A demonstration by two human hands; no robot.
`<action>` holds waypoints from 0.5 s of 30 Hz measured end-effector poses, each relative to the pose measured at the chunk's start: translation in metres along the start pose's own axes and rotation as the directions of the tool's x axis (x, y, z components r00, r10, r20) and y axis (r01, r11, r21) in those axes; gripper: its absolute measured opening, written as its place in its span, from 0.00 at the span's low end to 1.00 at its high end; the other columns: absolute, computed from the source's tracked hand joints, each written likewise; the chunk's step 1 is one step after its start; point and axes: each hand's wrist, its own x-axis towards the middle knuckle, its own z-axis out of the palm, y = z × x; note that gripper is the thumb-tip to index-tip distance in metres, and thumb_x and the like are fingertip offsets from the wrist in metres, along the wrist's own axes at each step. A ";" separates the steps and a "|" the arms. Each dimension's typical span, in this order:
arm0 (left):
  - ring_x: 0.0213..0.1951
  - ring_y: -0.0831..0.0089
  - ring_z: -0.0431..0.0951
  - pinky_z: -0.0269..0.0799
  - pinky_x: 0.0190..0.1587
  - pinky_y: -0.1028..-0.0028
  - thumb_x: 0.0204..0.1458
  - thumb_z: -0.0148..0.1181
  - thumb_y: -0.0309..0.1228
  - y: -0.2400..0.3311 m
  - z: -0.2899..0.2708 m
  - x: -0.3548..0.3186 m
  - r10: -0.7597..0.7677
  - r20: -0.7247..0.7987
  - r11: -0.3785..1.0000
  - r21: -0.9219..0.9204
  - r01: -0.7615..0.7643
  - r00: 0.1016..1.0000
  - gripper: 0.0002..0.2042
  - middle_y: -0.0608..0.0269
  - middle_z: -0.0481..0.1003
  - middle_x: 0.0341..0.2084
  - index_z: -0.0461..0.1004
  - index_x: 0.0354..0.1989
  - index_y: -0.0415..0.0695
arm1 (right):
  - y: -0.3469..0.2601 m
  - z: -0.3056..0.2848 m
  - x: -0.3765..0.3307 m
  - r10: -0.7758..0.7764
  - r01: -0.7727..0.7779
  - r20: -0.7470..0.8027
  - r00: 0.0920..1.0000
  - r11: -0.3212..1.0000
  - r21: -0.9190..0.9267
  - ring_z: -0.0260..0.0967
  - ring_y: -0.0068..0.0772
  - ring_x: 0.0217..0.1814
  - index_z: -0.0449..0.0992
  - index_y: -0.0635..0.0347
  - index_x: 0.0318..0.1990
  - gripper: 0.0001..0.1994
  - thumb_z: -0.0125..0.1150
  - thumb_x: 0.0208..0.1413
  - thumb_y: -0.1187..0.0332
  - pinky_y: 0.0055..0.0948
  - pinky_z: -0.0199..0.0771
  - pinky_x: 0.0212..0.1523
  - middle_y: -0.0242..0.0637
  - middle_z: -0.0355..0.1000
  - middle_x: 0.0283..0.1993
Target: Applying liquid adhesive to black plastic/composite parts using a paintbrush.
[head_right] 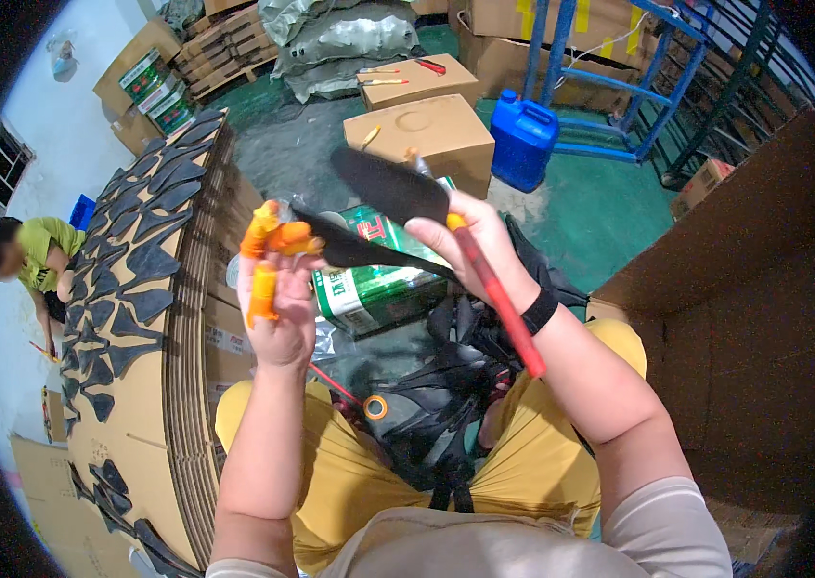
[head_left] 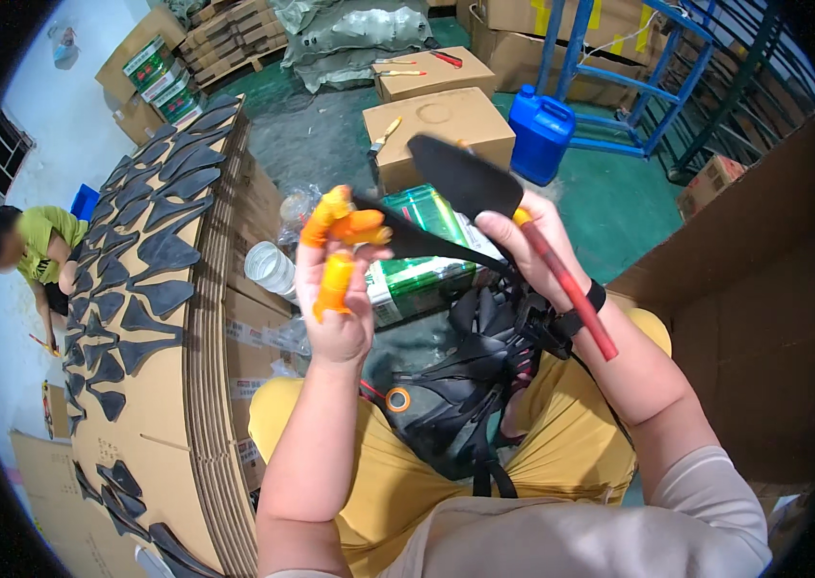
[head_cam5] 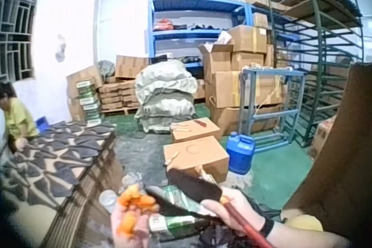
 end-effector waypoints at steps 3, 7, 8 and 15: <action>0.49 0.74 0.68 0.66 0.45 0.73 0.59 0.46 0.33 -0.004 -0.006 0.000 0.061 -0.177 0.990 0.140 -0.037 0.982 0.21 0.60 0.66 0.52 0.58 0.60 0.42 | -0.006 -0.003 0.004 -0.041 0.047 -0.086 0.995 0.997 0.068 0.68 0.25 0.48 0.70 0.67 0.49 0.17 0.56 0.57 0.63 0.26 0.65 0.50 0.40 0.73 0.46; 0.55 0.70 0.64 0.61 0.55 0.66 0.61 0.41 0.35 -0.021 -0.006 -0.009 -0.040 -0.351 0.987 0.132 0.091 0.935 0.20 0.60 0.63 0.57 0.55 0.62 0.47 | -0.008 -0.002 0.002 -0.013 0.019 -0.047 0.999 0.989 0.147 0.64 0.20 0.49 0.71 0.66 0.48 0.15 0.59 0.56 0.68 0.22 0.63 0.51 0.31 0.71 0.47; 0.56 0.69 0.63 0.59 0.57 0.64 0.62 0.41 0.37 -0.025 0.000 -0.011 -0.098 -0.345 0.990 0.065 0.128 0.933 0.21 0.60 0.62 0.58 0.54 0.63 0.47 | -0.009 0.002 0.000 0.004 -0.001 -0.027 1.000 0.994 0.109 0.64 0.20 0.49 0.71 0.65 0.48 0.15 0.59 0.56 0.68 0.23 0.63 0.51 0.31 0.71 0.47; 0.55 0.69 0.66 0.61 0.57 0.69 0.57 0.38 0.26 -0.037 0.012 -0.005 -0.197 -0.492 0.980 -0.132 0.152 0.848 0.20 0.61 0.65 0.54 0.57 0.60 0.44 | -0.005 0.041 -0.018 0.025 -0.032 0.092 0.995 0.996 0.083 0.63 0.22 0.50 0.69 0.67 0.51 0.21 0.64 0.51 0.69 0.25 0.62 0.53 0.33 0.69 0.47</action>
